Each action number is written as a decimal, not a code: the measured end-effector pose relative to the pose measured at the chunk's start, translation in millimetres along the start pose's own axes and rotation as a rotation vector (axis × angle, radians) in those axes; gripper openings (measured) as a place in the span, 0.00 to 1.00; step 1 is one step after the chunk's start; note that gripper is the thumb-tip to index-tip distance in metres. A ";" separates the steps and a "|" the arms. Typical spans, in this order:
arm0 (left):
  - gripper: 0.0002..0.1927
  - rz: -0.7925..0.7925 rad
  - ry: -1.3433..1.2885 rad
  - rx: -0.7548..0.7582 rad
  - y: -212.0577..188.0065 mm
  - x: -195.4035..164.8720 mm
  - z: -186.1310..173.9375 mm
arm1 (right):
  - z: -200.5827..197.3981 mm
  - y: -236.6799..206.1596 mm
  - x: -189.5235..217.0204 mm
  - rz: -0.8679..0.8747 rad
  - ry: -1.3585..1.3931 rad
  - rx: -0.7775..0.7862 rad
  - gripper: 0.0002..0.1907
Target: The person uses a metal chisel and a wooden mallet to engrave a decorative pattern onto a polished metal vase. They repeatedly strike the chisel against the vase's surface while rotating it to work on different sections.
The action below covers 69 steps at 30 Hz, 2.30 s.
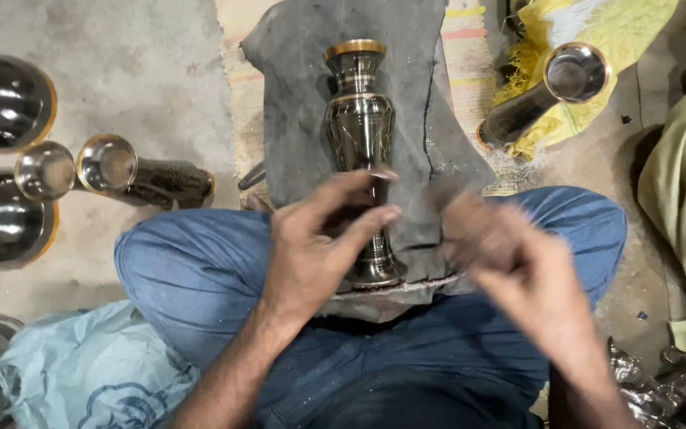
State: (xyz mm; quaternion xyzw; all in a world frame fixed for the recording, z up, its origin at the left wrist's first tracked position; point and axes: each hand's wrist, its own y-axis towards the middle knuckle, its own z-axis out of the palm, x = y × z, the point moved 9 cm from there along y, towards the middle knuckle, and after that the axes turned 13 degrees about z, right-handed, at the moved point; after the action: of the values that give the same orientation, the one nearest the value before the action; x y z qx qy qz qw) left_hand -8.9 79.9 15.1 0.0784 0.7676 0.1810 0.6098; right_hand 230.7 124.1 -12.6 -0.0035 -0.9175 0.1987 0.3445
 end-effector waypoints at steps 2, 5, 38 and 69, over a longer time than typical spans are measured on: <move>0.19 0.124 0.132 0.062 7.1 -13.6 2.7 | -18.0 8.5 -5.7 0.086 -0.013 -0.116 0.23; 0.19 0.166 0.194 0.152 15.2 -19.6 5.8 | -33.4 8.3 22.2 -0.168 -0.076 -0.236 0.31; 0.20 0.035 0.231 0.110 5.5 -12.0 -1.6 | -38.1 40.8 79.8 -0.457 -0.239 -0.097 0.15; 0.19 0.047 -0.112 0.355 9.4 15.3 9.1 | -56.3 -9.4 100.9 -0.558 -0.348 -0.367 0.18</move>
State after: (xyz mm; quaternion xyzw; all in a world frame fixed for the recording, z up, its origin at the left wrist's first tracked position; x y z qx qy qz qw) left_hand -4.8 95.5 3.0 0.2126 0.7503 0.0525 0.6237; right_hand 190.6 150.3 93.0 0.2189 -0.9483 -0.0728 0.2179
